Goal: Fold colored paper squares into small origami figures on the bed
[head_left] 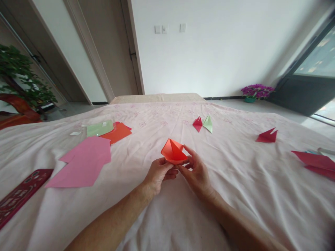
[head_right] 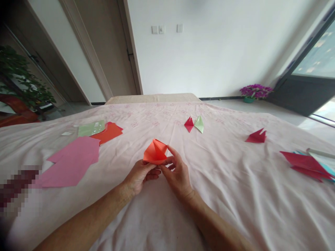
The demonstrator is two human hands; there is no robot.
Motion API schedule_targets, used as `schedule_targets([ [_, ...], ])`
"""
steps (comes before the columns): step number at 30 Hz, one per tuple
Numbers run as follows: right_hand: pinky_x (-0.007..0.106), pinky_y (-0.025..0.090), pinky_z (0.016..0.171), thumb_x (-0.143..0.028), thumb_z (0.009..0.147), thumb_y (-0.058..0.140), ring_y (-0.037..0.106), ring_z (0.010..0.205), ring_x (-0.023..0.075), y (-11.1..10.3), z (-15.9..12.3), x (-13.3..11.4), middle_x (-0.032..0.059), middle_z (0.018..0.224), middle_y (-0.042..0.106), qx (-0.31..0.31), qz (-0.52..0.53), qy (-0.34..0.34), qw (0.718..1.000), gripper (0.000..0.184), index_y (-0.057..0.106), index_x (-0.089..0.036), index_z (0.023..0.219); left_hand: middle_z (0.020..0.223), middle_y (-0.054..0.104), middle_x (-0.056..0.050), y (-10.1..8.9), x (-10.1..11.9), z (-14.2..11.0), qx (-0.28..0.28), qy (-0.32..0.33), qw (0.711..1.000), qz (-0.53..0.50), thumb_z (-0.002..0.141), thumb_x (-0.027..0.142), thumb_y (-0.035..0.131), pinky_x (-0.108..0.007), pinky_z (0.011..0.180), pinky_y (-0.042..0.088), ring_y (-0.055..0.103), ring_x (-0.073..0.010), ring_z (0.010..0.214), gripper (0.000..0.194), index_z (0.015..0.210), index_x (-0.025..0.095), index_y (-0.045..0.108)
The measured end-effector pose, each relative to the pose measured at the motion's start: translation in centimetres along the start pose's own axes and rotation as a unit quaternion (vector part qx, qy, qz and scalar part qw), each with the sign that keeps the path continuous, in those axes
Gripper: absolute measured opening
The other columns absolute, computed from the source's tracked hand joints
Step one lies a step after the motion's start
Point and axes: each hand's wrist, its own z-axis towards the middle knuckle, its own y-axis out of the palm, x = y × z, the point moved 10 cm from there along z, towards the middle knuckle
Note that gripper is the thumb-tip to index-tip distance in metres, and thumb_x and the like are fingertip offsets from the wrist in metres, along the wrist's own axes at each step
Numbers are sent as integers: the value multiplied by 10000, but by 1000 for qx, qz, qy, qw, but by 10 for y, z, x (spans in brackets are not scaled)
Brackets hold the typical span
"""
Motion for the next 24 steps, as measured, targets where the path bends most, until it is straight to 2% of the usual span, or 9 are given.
schedule_targets([
  [5, 280, 509, 621, -195, 782, 653, 603, 641, 136, -1, -5, -9, -25, 777, 664, 18, -51, -24, 998, 607, 457, -253, 1353, 745, 717, -67, 2, 2, -2, 3, 21, 1000, 5, 636, 400, 798, -200, 538, 526, 649, -117, 609, 377, 851, 105, 702],
  [12, 274, 485, 642, -179, 802, 627, 567, 657, 131, 1, -3, -5, -25, 788, 635, -4, -16, -27, 1000, 476, 527, -254, 1262, 840, 722, -73, 5, 6, -3, -4, 55, 998, 12, 660, 381, 787, -223, 574, 539, 669, -138, 661, 353, 878, 121, 690],
  [16, 261, 461, 601, -189, 816, 613, 534, 629, 124, 1, -2, -10, -20, 792, 621, -2, 15, -44, 999, 389, 520, -229, 1192, 913, 711, -55, 4, 20, -6, 5, 116, 993, -2, 686, 371, 776, -255, 645, 560, 679, -163, 768, 357, 953, 159, 671],
  [20, 256, 458, 562, -222, 803, 644, 529, 586, 122, -4, -4, -14, -22, 765, 620, 27, -7, -42, 999, 360, 511, -217, 1138, 816, 689, -36, -3, 33, -9, 39, 175, 984, 15, 700, 372, 768, -261, 629, 554, 664, -166, 743, 337, 929, 151, 658],
  [24, 259, 475, 576, -245, 797, 668, 560, 600, 125, -7, -5, -18, -7, 806, 642, 37, -17, -49, 998, 287, 540, -218, 1053, 789, 688, -37, -3, 39, -10, 51, 217, 973, 53, 705, 349, 765, -253, 639, 543, 658, -161, 725, 327, 925, 138, 646],
])
